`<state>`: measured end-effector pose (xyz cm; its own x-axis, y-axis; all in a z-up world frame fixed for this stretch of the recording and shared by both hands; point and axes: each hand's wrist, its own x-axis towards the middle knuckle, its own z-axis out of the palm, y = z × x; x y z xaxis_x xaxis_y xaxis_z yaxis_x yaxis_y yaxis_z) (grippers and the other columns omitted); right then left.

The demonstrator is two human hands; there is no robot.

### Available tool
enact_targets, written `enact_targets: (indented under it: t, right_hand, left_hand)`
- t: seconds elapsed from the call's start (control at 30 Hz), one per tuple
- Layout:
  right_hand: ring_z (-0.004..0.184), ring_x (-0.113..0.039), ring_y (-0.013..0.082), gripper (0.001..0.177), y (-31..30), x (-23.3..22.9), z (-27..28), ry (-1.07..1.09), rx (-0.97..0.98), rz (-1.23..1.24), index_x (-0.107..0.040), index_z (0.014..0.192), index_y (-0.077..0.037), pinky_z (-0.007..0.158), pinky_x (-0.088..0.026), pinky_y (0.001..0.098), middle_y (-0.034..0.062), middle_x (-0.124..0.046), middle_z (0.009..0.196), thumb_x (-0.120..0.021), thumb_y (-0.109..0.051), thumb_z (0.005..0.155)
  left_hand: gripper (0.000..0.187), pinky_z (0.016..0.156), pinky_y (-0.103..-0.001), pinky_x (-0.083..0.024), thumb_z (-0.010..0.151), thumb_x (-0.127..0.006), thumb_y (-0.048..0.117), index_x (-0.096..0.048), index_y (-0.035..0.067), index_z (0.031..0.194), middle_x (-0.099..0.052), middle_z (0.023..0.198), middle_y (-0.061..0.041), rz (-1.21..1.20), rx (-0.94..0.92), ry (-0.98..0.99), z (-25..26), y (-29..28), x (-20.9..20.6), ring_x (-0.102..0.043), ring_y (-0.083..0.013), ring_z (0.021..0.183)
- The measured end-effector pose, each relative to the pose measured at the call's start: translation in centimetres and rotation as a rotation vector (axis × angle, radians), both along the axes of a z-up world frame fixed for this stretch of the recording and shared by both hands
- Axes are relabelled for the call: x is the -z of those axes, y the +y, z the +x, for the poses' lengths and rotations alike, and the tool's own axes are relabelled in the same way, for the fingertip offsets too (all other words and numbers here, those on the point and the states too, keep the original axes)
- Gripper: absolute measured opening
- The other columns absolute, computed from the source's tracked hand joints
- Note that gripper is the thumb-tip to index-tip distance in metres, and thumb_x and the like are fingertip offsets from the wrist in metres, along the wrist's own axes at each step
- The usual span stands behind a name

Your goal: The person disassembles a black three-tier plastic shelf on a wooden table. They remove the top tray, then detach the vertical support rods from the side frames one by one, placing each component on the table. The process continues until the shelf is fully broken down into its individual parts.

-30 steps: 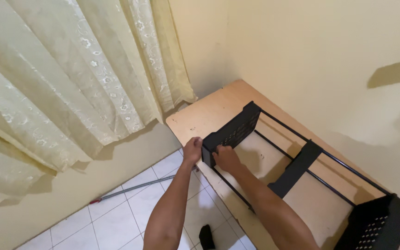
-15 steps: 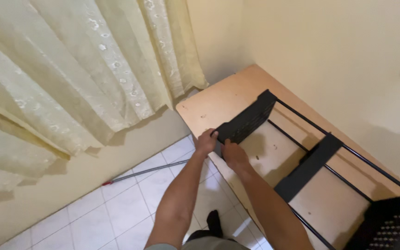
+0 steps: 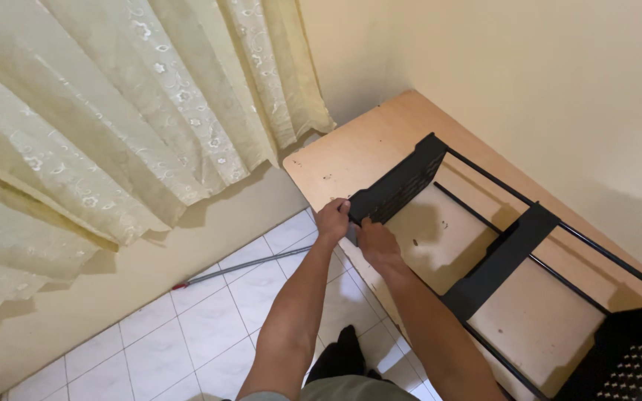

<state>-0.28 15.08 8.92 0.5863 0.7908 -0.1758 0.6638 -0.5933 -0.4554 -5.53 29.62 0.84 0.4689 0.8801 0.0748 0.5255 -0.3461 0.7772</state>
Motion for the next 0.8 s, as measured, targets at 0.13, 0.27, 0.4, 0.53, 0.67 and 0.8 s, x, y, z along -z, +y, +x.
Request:
enact_targets:
  t: [0.13, 0.27, 0.4, 0.53, 0.67, 0.8]
  right_hand:
    - [0.1, -0.071, 0.0421, 0.047, 0.4, -0.1, -0.1, -0.033, 0.033, -0.022, -0.068, 0.108, -0.004, 0.088, -0.056, 0.0516, 0.024, -0.073, 0.101, -0.049, -0.047, 0.104]
    - [0.1, -0.07, 0.0413, 0.049, 0.5, 0.0, -0.2, -0.061, 0.058, -0.036, -0.071, 0.105, -0.005, 0.088, -0.056, 0.0509, 0.0237, -0.073, 0.102, -0.049, -0.049, 0.103]
    - [0.101, -0.07, 0.0418, 0.049, 0.4, 0.1, 0.1, -0.043, 0.068, -0.04, -0.072, 0.104, -0.005, 0.088, -0.056, 0.0513, 0.0234, -0.073, 0.103, -0.05, -0.049, 0.102]
    - [0.099, -0.07, 0.0421, 0.048, -0.1, -0.1, 0.4, -0.065, 0.028, 0.008, -0.073, 0.103, -0.004, 0.087, -0.056, 0.0517, 0.0245, -0.073, 0.102, -0.052, -0.048, 0.102]
    - [0.098, -0.071, 0.041, 0.045, 0.0, 0.2, 0.2, -0.097, 0.042, -0.026, -0.072, 0.103, -0.005, 0.086, -0.056, 0.0517, 0.0226, -0.073, 0.1, -0.054, -0.047, 0.101]
    - [0.095, -0.071, 0.0406, 0.042, -0.4, 0.9, 0.4, -0.13, 0.029, -0.015, -0.069, 0.104, -0.005, 0.083, -0.057, 0.0512, 0.0213, -0.073, 0.097, -0.058, -0.045, 0.099]
  left_hand:
    - [0.026, 0.092, -0.043, -0.051, 0.099, -0.06, 0.036, -0.077, 0.018, 0.107, -0.076, 0.1, -0.012, -0.015, -0.026, -0.009, 0.0, -0.4, -1.5, -0.071, -0.0342, 0.1]
    - [0.027, 0.094, -0.042, -0.052, 0.1, -0.058, 0.037, -0.075, 0.019, 0.112, -0.076, 0.105, -0.012, -0.089, -0.019, 0.023, -0.2, -0.7, -2.8, -0.07, -0.0341, 0.103]
    - [0.029, 0.097, -0.042, -0.051, 0.1, -0.058, 0.037, -0.074, 0.019, 0.115, -0.073, 0.114, -0.012, -0.086, 0.003, 0.015, -0.5, -0.9, -3.5, -0.067, -0.0344, 0.11]
    - [0.03, 0.095, -0.045, -0.05, 0.099, -0.057, 0.039, -0.074, 0.023, 0.117, -0.072, 0.118, -0.009, -0.152, -0.017, 0.083, -0.1, -1.1, -4.3, -0.065, -0.0336, 0.113]
    - [0.029, 0.097, -0.042, -0.051, 0.1, -0.058, 0.039, -0.074, 0.02, 0.116, -0.073, 0.118, -0.009, -0.102, -0.009, 0.057, -0.6, -1.3, -4.5, -0.067, -0.0328, 0.112]
    - [0.03, 0.099, -0.042, -0.05, 0.1, -0.058, 0.04, -0.074, 0.021, 0.115, -0.074, 0.118, -0.008, -0.095, -0.002, 0.072, -0.6, -1.8, -4.2, -0.067, -0.0324, 0.113]
